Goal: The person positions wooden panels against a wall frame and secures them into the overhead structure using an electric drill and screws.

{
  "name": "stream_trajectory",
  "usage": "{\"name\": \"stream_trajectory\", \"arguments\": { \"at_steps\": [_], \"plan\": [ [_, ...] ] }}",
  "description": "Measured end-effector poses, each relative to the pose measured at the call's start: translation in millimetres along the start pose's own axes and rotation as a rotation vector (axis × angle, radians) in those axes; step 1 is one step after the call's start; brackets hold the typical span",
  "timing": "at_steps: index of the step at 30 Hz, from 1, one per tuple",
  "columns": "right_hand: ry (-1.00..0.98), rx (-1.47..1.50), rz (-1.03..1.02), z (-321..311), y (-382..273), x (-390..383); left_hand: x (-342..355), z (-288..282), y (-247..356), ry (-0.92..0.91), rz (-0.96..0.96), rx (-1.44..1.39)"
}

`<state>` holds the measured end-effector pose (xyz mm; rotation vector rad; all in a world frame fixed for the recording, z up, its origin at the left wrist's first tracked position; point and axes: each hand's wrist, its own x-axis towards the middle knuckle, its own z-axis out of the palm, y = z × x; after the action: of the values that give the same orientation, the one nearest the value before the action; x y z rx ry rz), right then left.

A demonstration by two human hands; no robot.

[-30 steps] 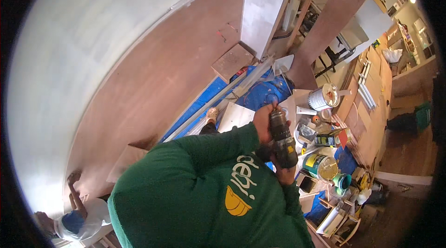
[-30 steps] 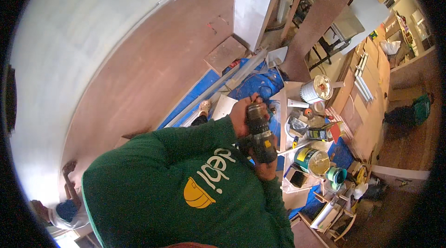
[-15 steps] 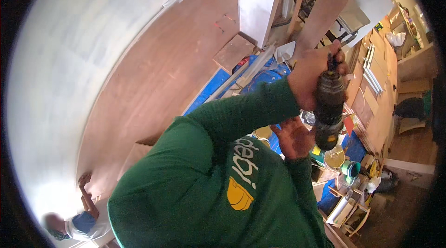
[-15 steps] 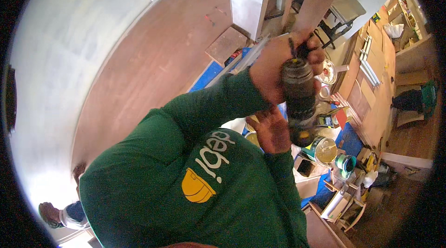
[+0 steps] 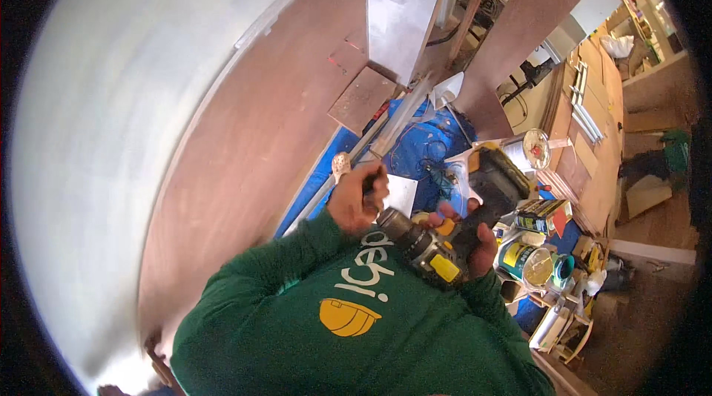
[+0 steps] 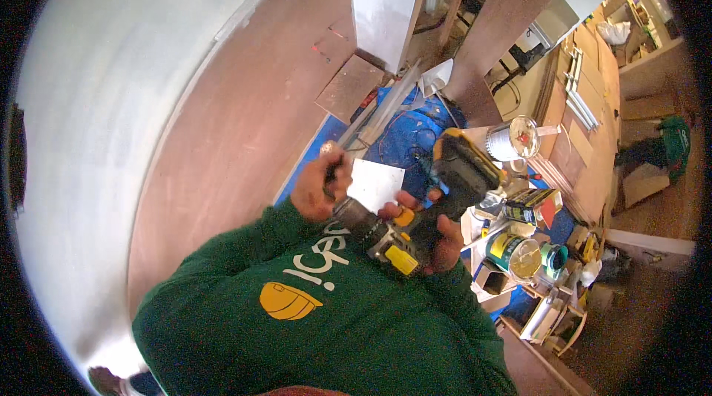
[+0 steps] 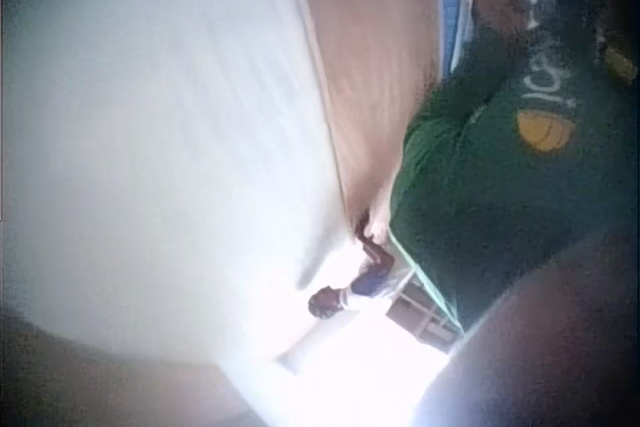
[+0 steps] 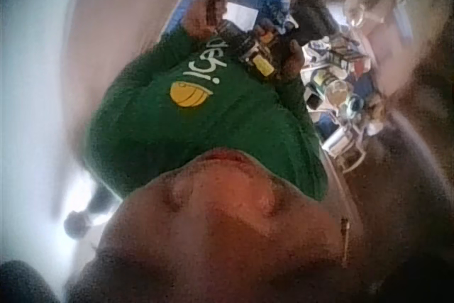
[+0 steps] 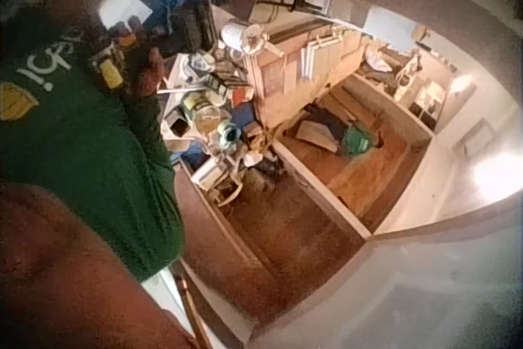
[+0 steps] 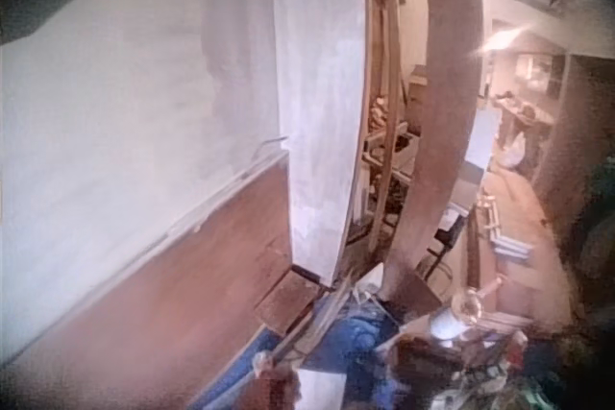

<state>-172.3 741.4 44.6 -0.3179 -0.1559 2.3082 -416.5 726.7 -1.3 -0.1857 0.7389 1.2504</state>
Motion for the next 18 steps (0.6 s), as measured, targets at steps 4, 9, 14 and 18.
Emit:
{"name": "stream_trajectory", "arguments": {
  "at_steps": [4,9,14,18],
  "plan": [
    [0.267,-0.165,0.130,35.6,16.1,83.9,38.7,-29.4,66.7,-0.011,-0.102,0.037],
    [0.079,-0.324,-0.048,81.3,26.3,178.0,59.7,-18.5,195.1,0.131,0.111,0.165],
    [0.031,-0.452,-0.051,91.4,29.6,229.3,56.2,-43.8,270.3,-0.033,0.234,0.139],
    [0.274,-0.244,-0.053,89.7,53.8,268.5,56.6,-40.7,284.1,0.080,0.181,0.044]
  ]
}}
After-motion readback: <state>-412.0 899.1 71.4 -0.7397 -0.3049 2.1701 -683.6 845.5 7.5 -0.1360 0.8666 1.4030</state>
